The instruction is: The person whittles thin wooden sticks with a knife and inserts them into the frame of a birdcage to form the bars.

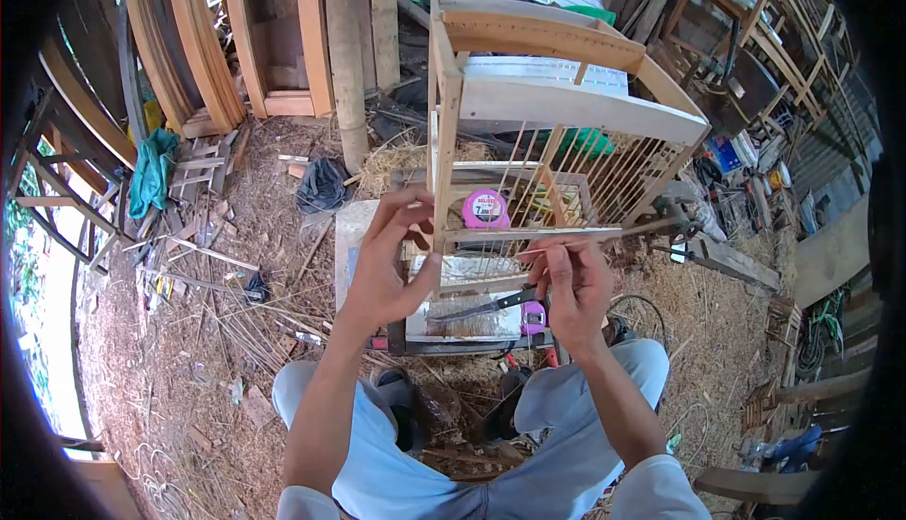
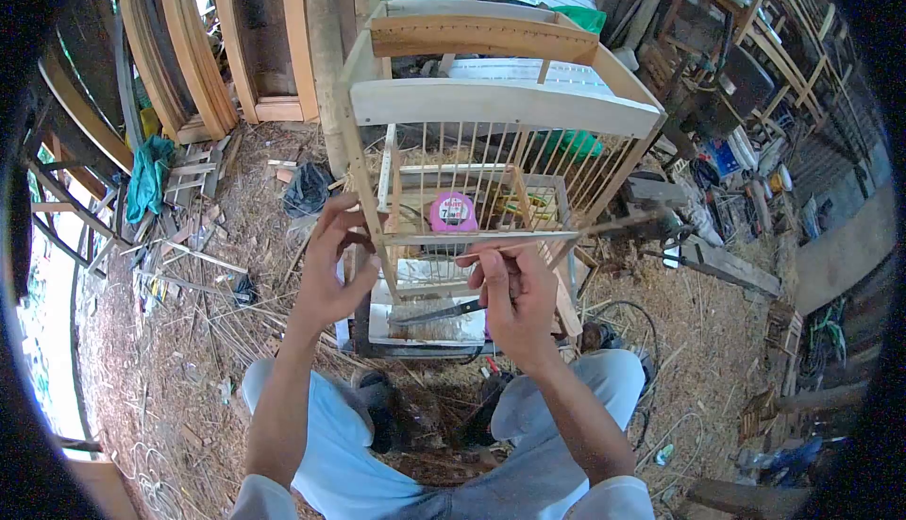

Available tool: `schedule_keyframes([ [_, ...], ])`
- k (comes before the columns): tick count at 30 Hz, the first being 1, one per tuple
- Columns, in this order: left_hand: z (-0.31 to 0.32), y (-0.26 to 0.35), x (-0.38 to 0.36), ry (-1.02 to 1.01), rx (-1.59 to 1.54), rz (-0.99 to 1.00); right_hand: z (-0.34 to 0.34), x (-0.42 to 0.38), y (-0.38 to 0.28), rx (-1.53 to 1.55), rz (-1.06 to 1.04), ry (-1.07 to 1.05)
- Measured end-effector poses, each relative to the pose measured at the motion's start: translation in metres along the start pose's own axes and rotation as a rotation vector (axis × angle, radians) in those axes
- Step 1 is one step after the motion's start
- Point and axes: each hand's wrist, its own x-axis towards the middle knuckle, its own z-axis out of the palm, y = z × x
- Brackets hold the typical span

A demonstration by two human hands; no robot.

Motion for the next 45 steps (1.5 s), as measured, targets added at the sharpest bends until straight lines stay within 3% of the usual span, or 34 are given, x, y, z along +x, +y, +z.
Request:
schedule_keyframes([
  [5,0.01,0.008,-0.007,0.078,0.047,-0.101,-0.007,-0.012,0.008,0.015,0.087,-0.025],
  [8,0.006,0.007,-0.011,0.248,0.185,0.095,-0.005,-0.017,0.011,0.233,0.261,-0.085],
  [11,0.008,0.016,-0.017,0.339,0.217,0.076,-0.003,-0.02,0.015,0.299,0.308,-0.119],
  [13,0.012,0.025,-0.023,0.279,0.208,0.043,-0.003,-0.022,0.02,0.293,0.297,-0.112],
  [15,0.023,0.031,-0.024,-0.085,0.329,0.148,-0.005,-0.025,0.023,0.181,0.24,-0.273],
  [19,0.046,0.037,-0.032,-0.074,0.22,-0.059,0.002,-0.035,0.03,0.019,0.305,-0.398],
  [23,0.036,0.037,-0.03,0.132,0.41,-0.05,0.007,-0.043,0.038,-0.008,0.526,-0.481],
  [25,0.028,0.034,-0.029,0.176,0.535,-0.055,0.01,-0.04,0.039,-0.026,0.431,-0.509],
  [27,0.026,0.028,-0.027,0.235,0.594,0.095,0.012,-0.039,0.039,-0.002,0.4,-0.477],
  [31,0.027,0.024,-0.031,0.327,0.545,0.088,0.014,-0.039,0.042,0.103,0.48,-0.429],
  [34,0.023,0.018,-0.028,0.202,0.587,0.209,0.014,-0.035,0.038,0.046,0.398,-0.42],
  [36,0.027,0.019,-0.03,0.04,0.647,0.066,0.014,-0.033,0.034,0.068,0.509,-0.433],
  [40,0.029,0.016,-0.03,0.059,0.628,0.105,0.014,-0.034,0.036,-0.022,0.441,-0.48],
  [45,0.03,0.02,-0.027,-0.092,0.621,0.048,0.013,-0.029,0.029,-0.031,0.45,-0.509],
])
